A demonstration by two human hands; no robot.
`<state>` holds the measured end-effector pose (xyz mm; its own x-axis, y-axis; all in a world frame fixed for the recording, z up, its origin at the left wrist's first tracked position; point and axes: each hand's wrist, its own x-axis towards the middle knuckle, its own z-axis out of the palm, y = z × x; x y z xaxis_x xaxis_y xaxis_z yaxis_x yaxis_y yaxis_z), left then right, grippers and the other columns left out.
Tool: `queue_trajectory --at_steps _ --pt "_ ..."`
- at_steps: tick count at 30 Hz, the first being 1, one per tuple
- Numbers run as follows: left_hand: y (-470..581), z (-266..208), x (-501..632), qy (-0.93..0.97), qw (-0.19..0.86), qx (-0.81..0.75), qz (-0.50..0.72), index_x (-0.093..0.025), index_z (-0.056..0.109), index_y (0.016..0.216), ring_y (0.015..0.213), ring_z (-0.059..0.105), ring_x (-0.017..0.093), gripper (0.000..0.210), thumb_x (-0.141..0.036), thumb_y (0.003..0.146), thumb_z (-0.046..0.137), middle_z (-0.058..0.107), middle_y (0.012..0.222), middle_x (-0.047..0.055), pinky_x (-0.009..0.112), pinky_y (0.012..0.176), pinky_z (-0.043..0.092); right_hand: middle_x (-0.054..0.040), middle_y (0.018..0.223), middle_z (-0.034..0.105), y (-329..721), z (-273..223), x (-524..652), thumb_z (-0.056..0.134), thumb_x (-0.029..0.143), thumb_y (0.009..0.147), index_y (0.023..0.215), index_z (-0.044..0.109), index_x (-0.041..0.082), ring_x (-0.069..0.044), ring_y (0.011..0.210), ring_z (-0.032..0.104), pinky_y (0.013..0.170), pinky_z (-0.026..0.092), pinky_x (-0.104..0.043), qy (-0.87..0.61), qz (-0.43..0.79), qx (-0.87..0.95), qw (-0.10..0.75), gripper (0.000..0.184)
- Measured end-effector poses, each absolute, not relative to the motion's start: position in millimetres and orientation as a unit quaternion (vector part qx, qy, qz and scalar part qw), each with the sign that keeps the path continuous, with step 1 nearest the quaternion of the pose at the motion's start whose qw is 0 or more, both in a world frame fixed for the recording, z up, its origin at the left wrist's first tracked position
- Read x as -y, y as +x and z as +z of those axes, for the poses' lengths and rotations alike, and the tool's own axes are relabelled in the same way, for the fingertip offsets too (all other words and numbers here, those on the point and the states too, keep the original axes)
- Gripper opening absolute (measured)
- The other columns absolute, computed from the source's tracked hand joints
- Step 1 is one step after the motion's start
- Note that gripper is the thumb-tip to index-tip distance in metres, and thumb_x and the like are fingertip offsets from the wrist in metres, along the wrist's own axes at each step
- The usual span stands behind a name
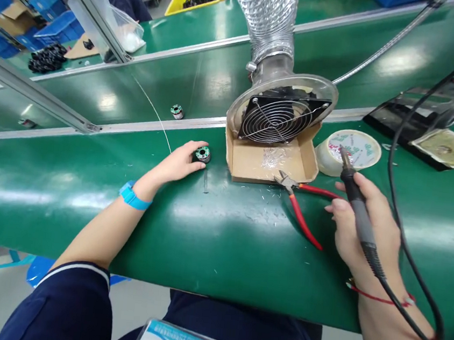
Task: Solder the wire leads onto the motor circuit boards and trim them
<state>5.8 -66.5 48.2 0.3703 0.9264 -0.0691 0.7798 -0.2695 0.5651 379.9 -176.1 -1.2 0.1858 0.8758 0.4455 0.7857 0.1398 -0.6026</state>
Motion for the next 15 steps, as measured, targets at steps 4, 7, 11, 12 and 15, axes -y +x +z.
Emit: queue_trajectory --at_steps 4,7,11,12,15 --pt "18 44 95 0.798 0.245 -0.533 0.137 -0.015 0.061 0.12 0.101 0.059 0.021 0.036 -0.022 0.086 0.066 0.062 0.11 0.008 0.036 0.093 0.047 -0.0099 0.1 0.074 373 2 182 0.075 0.042 0.071 0.124 0.062 0.027 -0.028 0.081 0.073 0.073 0.061 -0.045 -0.658 0.081 0.585 0.466 0.056" --pt "37 47 119 0.79 0.303 -0.509 0.162 -0.017 0.061 0.114 0.078 0.055 0.014 0.032 -0.026 0.085 0.069 0.061 0.1 0.004 0.028 0.073 0.046 -0.0065 0.094 0.074 360 10 195 0.078 0.037 0.07 0.116 0.065 0.028 -0.026 0.077 0.073 0.069 0.061 -0.043 -0.631 0.118 0.572 0.511 0.048" --pt "73 59 154 0.746 0.446 -0.462 0.176 -0.019 0.057 0.115 0.057 0.041 0.01 0.039 -0.031 0.082 0.073 0.045 0.065 -0.007 0.023 0.055 0.035 -0.003 0.107 0.075 335 36 214 0.063 0.031 0.089 0.134 0.056 0.035 -0.021 0.084 0.075 0.078 0.063 -0.041 -0.567 0.248 0.613 0.49 0.046" --pt "81 62 161 0.739 0.475 -0.446 0.174 -0.019 0.057 0.115 0.057 0.04 0.01 0.04 -0.032 0.082 0.074 0.042 0.064 -0.008 0.023 0.055 0.035 -0.0018 0.104 0.075 329 44 216 0.06 0.03 0.091 0.137 0.054 0.035 -0.019 0.083 0.075 0.078 0.063 -0.038 -0.551 0.272 0.628 0.477 0.047" --pt "101 68 174 0.728 0.524 -0.401 0.186 -0.019 0.058 0.114 0.063 0.044 0.01 0.038 -0.033 0.082 0.075 0.052 0.078 -0.003 0.024 0.059 0.039 0.0007 0.095 0.075 315 67 214 0.061 0.027 0.092 0.129 0.057 0.032 -0.016 0.088 0.073 0.084 0.061 -0.033 -0.531 0.284 0.672 0.431 0.038"
